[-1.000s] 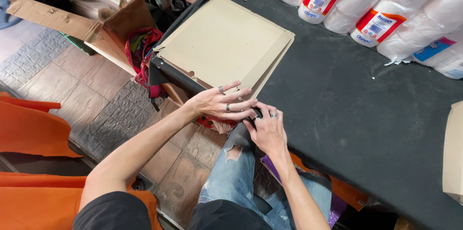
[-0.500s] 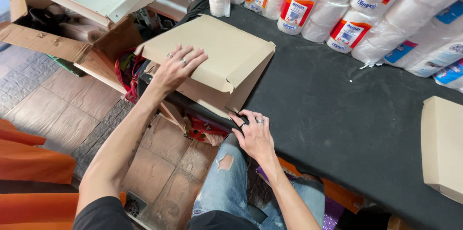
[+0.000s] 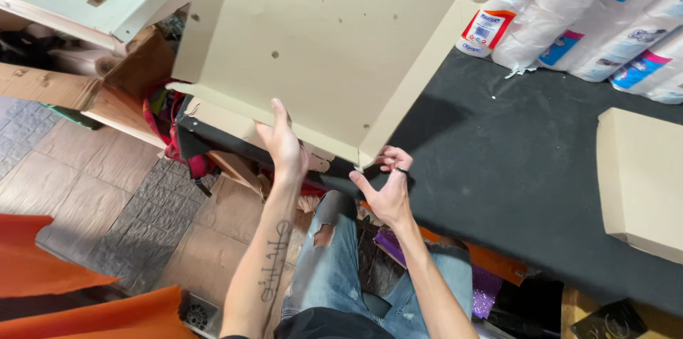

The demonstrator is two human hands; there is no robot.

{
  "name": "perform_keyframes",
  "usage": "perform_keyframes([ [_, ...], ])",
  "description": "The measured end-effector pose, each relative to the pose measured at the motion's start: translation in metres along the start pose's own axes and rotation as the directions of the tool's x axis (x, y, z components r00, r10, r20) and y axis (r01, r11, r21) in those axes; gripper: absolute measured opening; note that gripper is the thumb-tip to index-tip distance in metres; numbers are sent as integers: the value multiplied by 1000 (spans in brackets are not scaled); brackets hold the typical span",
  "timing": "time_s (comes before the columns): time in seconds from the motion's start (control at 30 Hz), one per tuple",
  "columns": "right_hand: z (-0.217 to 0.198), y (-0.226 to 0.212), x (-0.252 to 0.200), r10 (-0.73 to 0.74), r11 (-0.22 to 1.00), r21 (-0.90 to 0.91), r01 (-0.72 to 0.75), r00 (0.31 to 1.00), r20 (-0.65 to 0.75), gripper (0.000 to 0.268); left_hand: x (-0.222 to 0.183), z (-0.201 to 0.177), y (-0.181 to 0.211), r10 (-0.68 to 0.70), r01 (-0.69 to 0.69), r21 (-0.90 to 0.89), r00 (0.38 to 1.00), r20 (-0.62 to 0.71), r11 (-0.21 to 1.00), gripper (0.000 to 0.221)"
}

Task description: The person folds and assembles multiple cardboard pizza boxes on a table, stacking them on top of each other as they are finished.

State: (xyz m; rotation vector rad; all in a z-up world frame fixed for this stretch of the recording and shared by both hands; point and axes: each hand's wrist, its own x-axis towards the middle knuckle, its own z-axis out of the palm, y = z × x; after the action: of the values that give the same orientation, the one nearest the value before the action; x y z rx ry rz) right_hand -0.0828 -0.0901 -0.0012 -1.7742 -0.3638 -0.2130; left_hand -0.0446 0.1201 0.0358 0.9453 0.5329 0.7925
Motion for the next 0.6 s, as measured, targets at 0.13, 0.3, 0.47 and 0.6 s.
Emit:
perform_keyframes([
  [0.13,-56,-17,-18,96,993,-61,-98,995,-42,111,-70,17,-21,-280,287,-93,957,80,953,77],
  [0.3,-130,-15,-51,192,872,-441,-212,977,-89,87,-150,49,7,-519,511,103,816,254,853,84],
  [0.47,-200,25,-89,185,794,-552,-256,966,-181,88,-191,15,-35,-643,588,331,465,609,739,75],
  [0.6,-217,-14,-95,238,816,-511,-271,962,-131,80,-181,-1,-46,-687,435,534,408,601,725,48],
])
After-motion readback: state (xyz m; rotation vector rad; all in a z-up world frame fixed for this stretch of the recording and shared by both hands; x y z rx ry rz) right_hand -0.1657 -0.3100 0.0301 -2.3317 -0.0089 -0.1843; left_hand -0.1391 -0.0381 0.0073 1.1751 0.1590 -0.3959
